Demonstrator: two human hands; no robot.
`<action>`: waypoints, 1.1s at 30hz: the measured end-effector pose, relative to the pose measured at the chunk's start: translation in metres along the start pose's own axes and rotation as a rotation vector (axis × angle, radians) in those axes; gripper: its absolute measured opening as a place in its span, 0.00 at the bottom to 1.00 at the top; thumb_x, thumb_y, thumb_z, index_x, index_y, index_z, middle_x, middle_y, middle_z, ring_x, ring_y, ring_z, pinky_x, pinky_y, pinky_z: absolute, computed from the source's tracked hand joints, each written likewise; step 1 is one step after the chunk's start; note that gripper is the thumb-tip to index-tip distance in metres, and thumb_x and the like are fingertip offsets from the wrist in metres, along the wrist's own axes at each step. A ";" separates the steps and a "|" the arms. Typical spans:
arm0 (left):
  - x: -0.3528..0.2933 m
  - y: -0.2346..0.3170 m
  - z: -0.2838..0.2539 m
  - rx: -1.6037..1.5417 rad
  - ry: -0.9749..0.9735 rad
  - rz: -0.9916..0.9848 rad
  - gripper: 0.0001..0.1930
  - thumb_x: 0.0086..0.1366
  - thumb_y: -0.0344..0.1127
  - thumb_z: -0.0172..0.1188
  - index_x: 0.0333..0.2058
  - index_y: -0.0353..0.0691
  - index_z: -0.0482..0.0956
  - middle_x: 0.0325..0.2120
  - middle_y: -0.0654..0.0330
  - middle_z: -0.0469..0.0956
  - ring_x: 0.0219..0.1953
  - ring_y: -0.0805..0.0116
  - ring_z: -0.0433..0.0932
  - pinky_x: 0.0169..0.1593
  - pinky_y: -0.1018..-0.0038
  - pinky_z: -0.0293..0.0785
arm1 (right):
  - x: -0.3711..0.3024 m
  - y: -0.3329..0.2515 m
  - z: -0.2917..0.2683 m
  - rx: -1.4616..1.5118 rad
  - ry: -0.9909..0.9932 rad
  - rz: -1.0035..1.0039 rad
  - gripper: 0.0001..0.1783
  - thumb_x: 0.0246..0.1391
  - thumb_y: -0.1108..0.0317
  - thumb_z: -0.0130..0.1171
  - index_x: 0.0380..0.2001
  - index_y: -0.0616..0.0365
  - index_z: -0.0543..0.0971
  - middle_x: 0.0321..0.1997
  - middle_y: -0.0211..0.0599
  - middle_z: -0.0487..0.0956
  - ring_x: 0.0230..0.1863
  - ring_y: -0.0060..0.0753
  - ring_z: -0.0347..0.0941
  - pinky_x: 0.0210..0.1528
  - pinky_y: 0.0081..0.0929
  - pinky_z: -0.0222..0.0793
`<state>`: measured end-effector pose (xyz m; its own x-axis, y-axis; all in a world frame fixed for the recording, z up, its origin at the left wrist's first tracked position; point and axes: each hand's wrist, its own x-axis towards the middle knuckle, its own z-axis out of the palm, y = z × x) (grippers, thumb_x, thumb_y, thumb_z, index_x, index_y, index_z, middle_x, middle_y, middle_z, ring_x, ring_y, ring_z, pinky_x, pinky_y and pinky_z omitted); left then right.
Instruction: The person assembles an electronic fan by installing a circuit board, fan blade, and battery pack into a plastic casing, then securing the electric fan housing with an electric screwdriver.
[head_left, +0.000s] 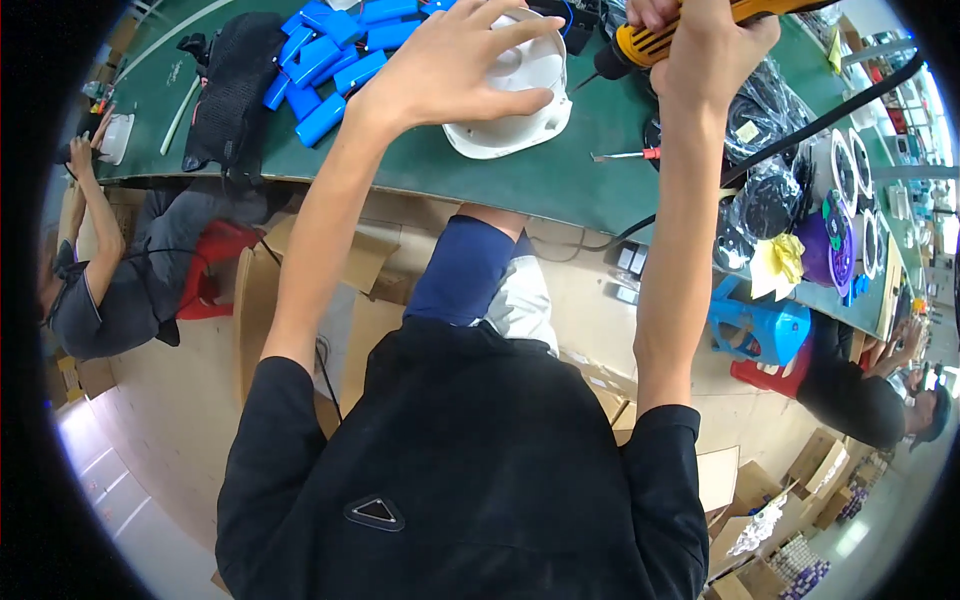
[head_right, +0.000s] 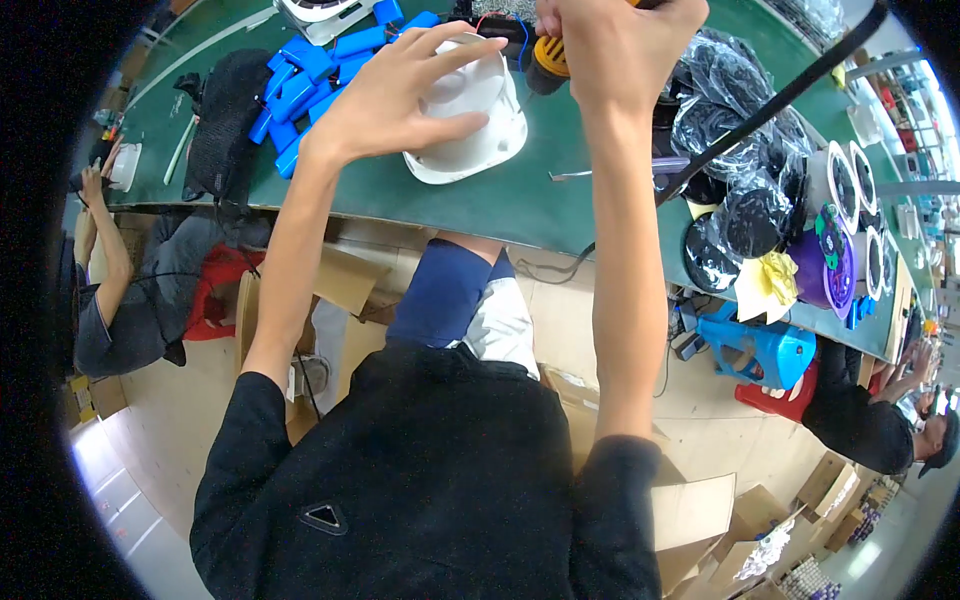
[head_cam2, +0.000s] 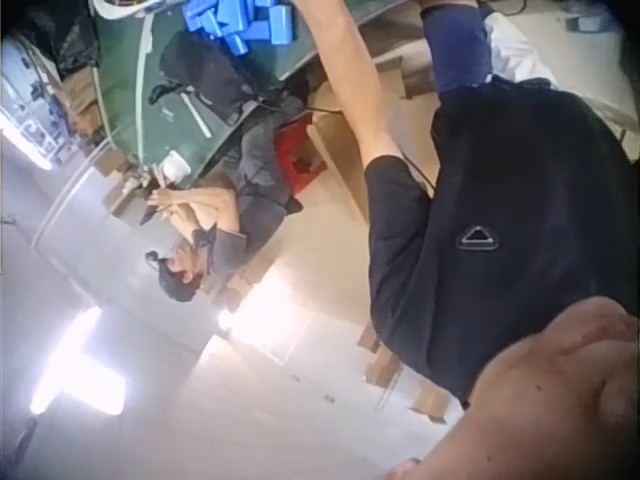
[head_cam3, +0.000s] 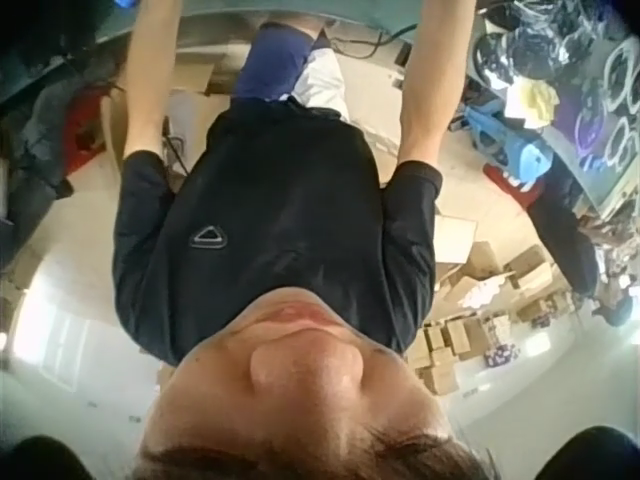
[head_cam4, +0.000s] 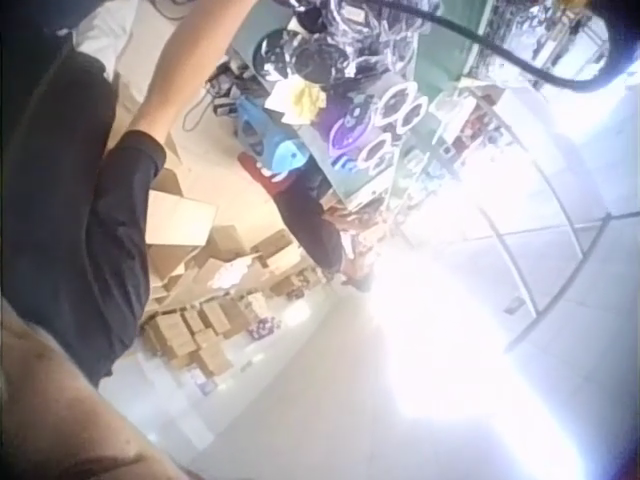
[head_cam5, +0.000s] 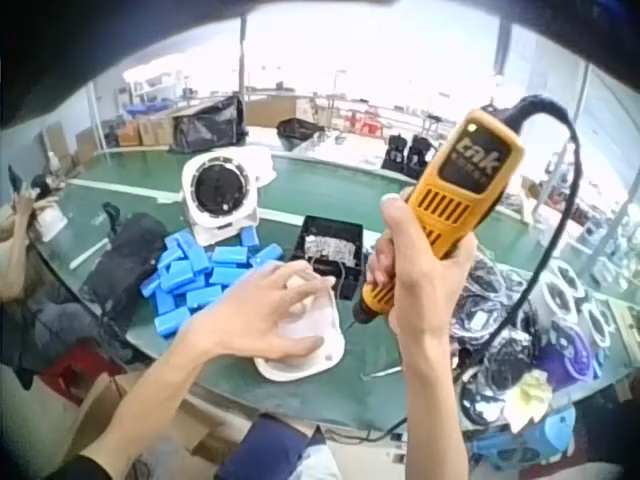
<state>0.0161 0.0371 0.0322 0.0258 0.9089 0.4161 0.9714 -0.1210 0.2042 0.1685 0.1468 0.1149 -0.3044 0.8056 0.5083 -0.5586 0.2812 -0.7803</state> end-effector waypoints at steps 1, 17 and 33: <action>-0.001 -0.001 0.001 0.020 0.017 0.008 0.35 0.56 0.54 0.67 0.64 0.63 0.72 0.63 0.56 0.68 0.63 0.51 0.68 0.65 0.58 0.66 | -0.001 0.002 0.001 0.019 -0.014 0.024 0.09 0.57 0.72 0.64 0.36 0.61 0.74 0.16 0.26 0.69 0.12 0.17 0.63 0.14 0.18 0.60; 0.010 0.009 -0.022 -0.162 -0.081 0.001 0.36 0.57 0.55 0.64 0.61 0.41 0.73 0.53 0.48 0.71 0.50 0.47 0.73 0.57 0.58 0.69 | -0.010 -0.007 -0.001 -0.017 -0.037 -0.061 0.09 0.57 0.69 0.63 0.37 0.59 0.74 0.14 0.24 0.66 0.11 0.15 0.60 0.15 0.17 0.60; 0.010 0.011 -0.025 -0.149 -0.101 0.002 0.37 0.57 0.55 0.63 0.61 0.39 0.73 0.52 0.49 0.71 0.50 0.48 0.72 0.55 0.59 0.69 | -0.010 -0.009 -0.001 -0.027 -0.049 -0.052 0.09 0.57 0.69 0.63 0.37 0.59 0.74 0.15 0.24 0.67 0.11 0.15 0.61 0.15 0.17 0.61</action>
<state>0.0216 0.0348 0.0603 0.0587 0.9431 0.3274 0.9256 -0.1742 0.3359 0.1772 0.1364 0.1166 -0.3131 0.7631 0.5654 -0.5537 0.3370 -0.7614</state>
